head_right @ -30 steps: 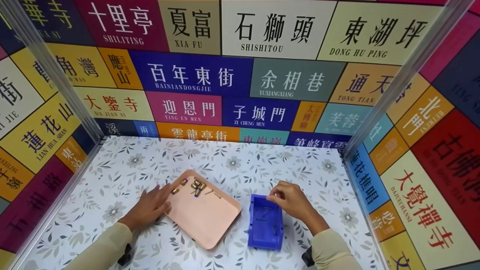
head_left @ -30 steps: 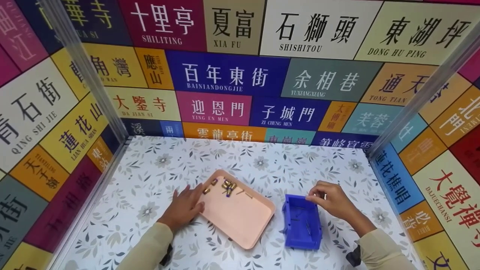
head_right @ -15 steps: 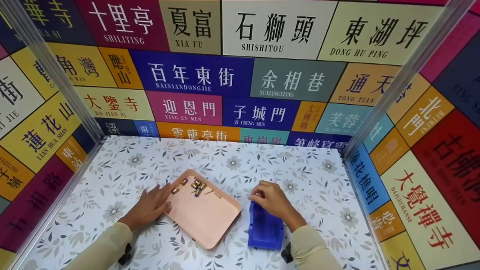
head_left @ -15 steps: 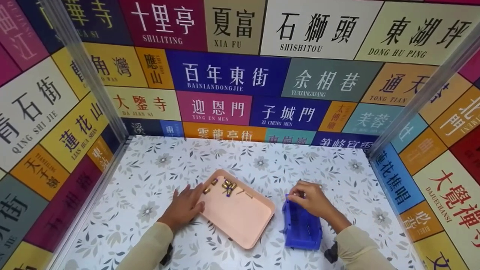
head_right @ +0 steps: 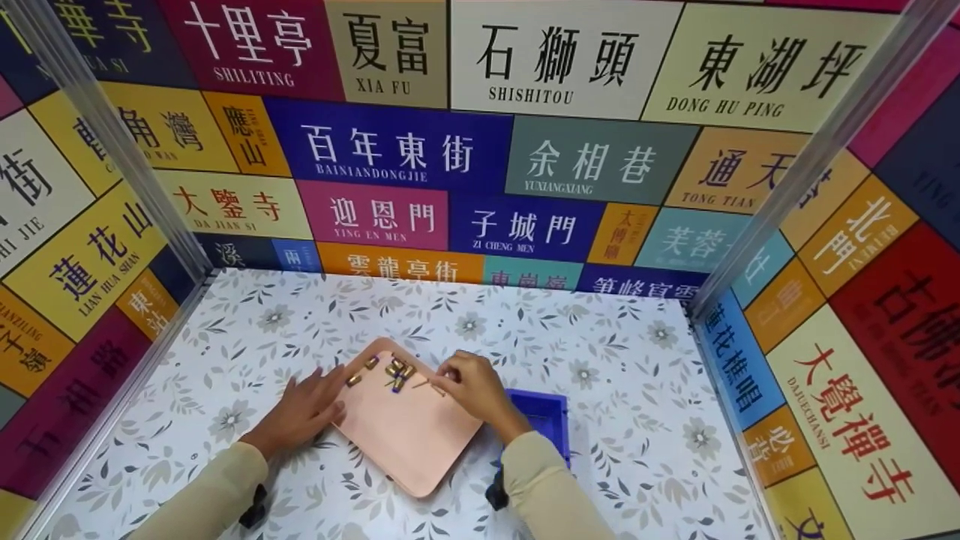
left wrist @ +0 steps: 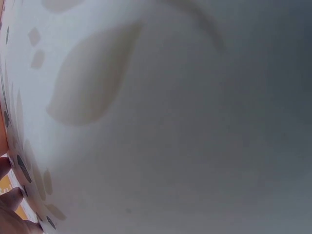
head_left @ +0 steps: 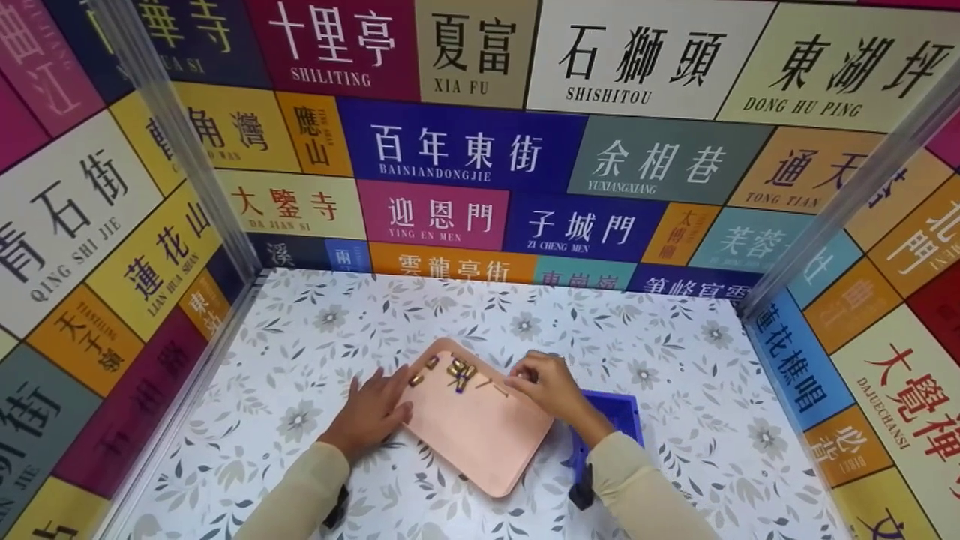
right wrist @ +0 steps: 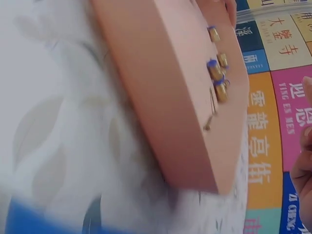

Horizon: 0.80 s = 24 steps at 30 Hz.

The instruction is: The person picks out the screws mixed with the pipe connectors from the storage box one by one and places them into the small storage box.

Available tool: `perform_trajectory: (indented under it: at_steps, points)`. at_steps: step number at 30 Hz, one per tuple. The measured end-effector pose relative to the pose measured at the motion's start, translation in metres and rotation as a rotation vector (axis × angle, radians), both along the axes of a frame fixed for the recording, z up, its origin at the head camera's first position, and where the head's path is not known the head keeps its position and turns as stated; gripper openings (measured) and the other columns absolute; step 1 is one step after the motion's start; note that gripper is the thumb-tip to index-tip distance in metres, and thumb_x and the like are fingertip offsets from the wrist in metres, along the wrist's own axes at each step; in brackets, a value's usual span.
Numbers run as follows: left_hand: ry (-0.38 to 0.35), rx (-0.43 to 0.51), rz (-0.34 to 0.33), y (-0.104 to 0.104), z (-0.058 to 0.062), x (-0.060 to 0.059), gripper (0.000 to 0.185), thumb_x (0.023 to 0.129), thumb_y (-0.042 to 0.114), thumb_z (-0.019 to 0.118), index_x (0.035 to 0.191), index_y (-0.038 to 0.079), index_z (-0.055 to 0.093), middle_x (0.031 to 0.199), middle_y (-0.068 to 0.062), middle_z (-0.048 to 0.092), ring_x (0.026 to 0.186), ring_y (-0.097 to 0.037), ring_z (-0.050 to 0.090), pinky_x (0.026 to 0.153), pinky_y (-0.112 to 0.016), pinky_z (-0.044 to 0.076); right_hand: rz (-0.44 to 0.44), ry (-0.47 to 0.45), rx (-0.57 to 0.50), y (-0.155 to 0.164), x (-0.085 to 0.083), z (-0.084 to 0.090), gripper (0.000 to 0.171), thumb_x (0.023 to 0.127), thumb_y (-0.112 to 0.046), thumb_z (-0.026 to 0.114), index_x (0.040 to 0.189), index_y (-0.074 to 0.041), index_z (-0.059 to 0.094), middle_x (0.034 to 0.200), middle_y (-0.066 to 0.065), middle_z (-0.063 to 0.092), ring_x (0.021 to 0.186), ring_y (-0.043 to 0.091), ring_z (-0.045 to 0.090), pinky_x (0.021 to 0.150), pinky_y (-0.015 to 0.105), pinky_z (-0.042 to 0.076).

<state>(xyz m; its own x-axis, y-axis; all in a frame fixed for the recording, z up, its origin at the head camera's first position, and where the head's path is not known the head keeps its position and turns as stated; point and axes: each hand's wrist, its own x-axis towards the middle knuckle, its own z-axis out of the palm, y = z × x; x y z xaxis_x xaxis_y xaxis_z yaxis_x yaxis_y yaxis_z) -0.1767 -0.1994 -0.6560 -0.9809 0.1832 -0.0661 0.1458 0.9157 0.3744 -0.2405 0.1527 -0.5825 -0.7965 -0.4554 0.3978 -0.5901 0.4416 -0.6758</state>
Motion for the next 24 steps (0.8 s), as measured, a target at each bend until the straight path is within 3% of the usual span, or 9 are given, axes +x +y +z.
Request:
perform_trajectory:
  at_steps: [12, 19, 24]
  points:
    - [0.015, 0.004, 0.003, -0.001, -0.004, 0.000, 0.072, 0.103, 0.062, 0.036, 0.165, 0.037, 0.009, 0.166, 0.002, 0.035, 0.159, -0.030, 0.020, 0.126, -0.064, 0.009, -0.101, -0.022, 0.010, -0.055, -0.020, -0.014, 0.010, 0.087, -0.013, 0.081, 0.082, -0.009, 0.074, 0.074, -0.001, 0.060, 0.065, 0.004, 0.050, 0.056, 0.019, 0.044]
    - [0.006, -0.007, 0.001, -0.001, -0.003, 0.000, 0.072, 0.103, 0.062, 0.035, 0.165, 0.036, 0.009, 0.167, 0.002, 0.033, 0.159, -0.029, 0.019, 0.126, -0.064, 0.009, -0.104, -0.085, 0.121, -0.078, -0.025, -0.029, 0.011, 0.090, -0.019, 0.079, 0.084, -0.011, 0.075, 0.075, -0.003, 0.059, 0.065, 0.003, 0.051, 0.056, 0.018, 0.045]
    - [0.032, 0.018, -0.028, -0.002, 0.002, 0.001, 0.070, 0.105, 0.057, 0.038, 0.165, 0.030, 0.015, 0.164, -0.003, 0.039, 0.157, -0.033, 0.023, 0.124, -0.067, 0.011, -0.065, -0.051, 0.213, -0.090, -0.028, -0.041, 0.010, 0.090, -0.020, 0.080, 0.084, -0.013, 0.076, 0.077, -0.002, 0.061, 0.067, 0.005, 0.054, 0.059, 0.020, 0.047]
